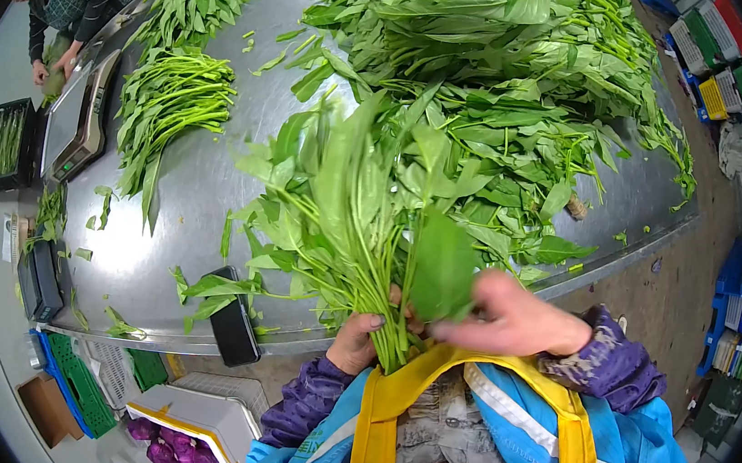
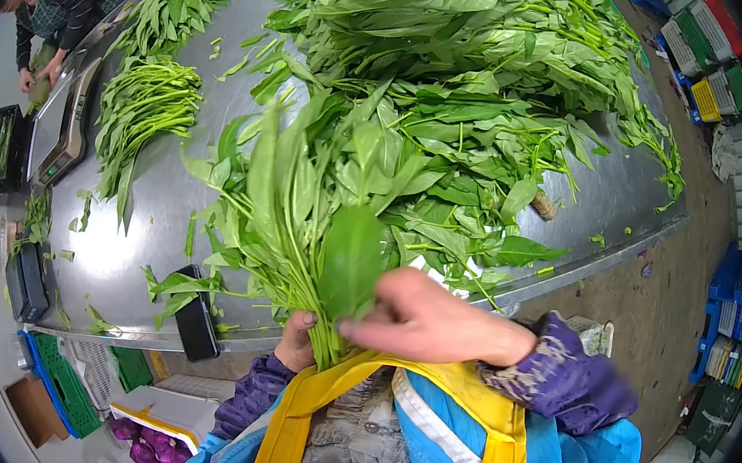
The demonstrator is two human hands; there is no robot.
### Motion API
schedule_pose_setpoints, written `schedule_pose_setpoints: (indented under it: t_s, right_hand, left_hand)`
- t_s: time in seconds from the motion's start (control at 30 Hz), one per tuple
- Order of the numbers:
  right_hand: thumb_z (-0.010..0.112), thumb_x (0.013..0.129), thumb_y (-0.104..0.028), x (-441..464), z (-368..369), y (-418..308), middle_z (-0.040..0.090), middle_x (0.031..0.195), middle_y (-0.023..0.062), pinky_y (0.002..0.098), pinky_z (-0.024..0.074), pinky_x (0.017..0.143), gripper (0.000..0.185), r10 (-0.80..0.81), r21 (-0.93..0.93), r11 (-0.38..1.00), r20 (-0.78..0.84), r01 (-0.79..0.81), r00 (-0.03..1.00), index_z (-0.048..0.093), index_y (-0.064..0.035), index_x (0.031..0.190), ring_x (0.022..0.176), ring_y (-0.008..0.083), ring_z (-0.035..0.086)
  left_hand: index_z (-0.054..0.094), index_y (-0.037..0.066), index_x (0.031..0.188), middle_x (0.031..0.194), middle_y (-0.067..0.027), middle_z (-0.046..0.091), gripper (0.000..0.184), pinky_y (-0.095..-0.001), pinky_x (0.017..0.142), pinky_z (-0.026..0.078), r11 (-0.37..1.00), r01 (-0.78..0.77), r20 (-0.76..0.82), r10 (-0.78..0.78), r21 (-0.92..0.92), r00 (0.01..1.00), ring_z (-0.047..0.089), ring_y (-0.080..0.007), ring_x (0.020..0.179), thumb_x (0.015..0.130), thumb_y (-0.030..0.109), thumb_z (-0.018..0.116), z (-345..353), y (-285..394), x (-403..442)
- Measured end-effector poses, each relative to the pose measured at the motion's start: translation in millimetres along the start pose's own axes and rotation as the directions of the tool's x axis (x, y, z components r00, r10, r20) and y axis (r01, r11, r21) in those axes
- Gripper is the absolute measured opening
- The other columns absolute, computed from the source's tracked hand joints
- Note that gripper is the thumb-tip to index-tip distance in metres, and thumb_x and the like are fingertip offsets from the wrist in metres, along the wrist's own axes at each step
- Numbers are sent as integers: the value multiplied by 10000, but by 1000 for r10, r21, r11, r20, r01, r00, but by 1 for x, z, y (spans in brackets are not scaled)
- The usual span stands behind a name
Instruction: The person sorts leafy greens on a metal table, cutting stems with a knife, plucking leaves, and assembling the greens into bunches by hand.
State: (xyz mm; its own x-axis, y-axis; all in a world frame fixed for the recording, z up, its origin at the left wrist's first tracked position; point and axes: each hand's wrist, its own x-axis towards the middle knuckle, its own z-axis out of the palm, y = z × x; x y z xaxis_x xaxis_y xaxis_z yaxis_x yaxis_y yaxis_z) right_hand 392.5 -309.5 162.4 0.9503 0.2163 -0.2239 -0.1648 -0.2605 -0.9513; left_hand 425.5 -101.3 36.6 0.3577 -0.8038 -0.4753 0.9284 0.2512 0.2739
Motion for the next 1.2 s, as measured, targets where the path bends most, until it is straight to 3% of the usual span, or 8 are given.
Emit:
schedule_pose_setpoints:
  t_s: [0.1,0.17,0.23,0.27,0.47,0.57,0.77,1.2]
  right_hand:
    - [572,827,-172,3,-23,-6,538,680,1,193,334,380,260,-9,720,566,-482,402,876,546,-67,1064,452,47,442]
    - [590,824,-165,10,-25,-24,546,697,-7,169,340,399,255,172,688,664,-522,293,836,570,-65,1058,475,35,459]
    - [632,788,-148,18,-7,-9,567,705,1,194,376,422,245,48,212,976,-420,47,906,600,-61,1015,503,64,496]
    - [671,746,-148,28,8,16,591,729,26,232,416,459,252,-293,-303,936,-398,177,869,621,-63,979,541,112,541]
    - [627,732,-162,33,54,17,531,839,22,294,443,416,371,-282,-689,722,-199,71,939,550,-100,1090,578,169,592]
    - [604,681,-181,35,58,20,485,777,42,323,457,428,394,-352,-749,643,-106,158,930,542,-85,1058,551,200,586]
    - [590,737,-123,39,39,24,602,785,52,316,472,460,236,-340,-432,878,-262,205,903,593,-91,971,617,223,611]
    - [662,688,-197,45,31,18,564,633,57,341,427,480,155,-54,-526,835,-371,-162,927,588,-66,723,541,235,562]
  left_hand:
    - [471,85,924,871,-84,493,421,-356,777,424,990,-9,209,39,-144,977,507,-238,823,610,267,686,-4,-2,4]
    - [472,91,937,849,-70,451,429,-338,753,386,996,-14,204,32,-92,979,447,-217,796,615,278,685,0,1,5]
    - [485,75,997,930,-87,497,442,-355,792,422,990,17,247,18,-138,969,503,-233,862,640,251,679,1,1,8]
    - [485,75,997,930,-87,497,442,-355,792,422,990,21,248,14,-138,969,503,-233,862,640,251,679,3,2,7]
    - [444,48,1176,1137,-86,518,590,-352,869,457,996,86,-48,-85,25,995,539,-198,1006,652,134,701,-25,2,-5]
    - [458,41,1177,1093,-76,538,566,-354,874,448,960,96,-126,-65,264,990,524,-214,1040,678,145,706,-14,2,-2]
    - [438,26,1179,1073,-99,539,538,-349,859,449,995,34,-39,-30,91,999,528,-228,1024,690,101,649,6,11,-7]
    - [458,11,1110,988,-138,570,480,-337,834,468,991,47,29,-51,122,998,571,-236,926,670,106,625,7,16,1]
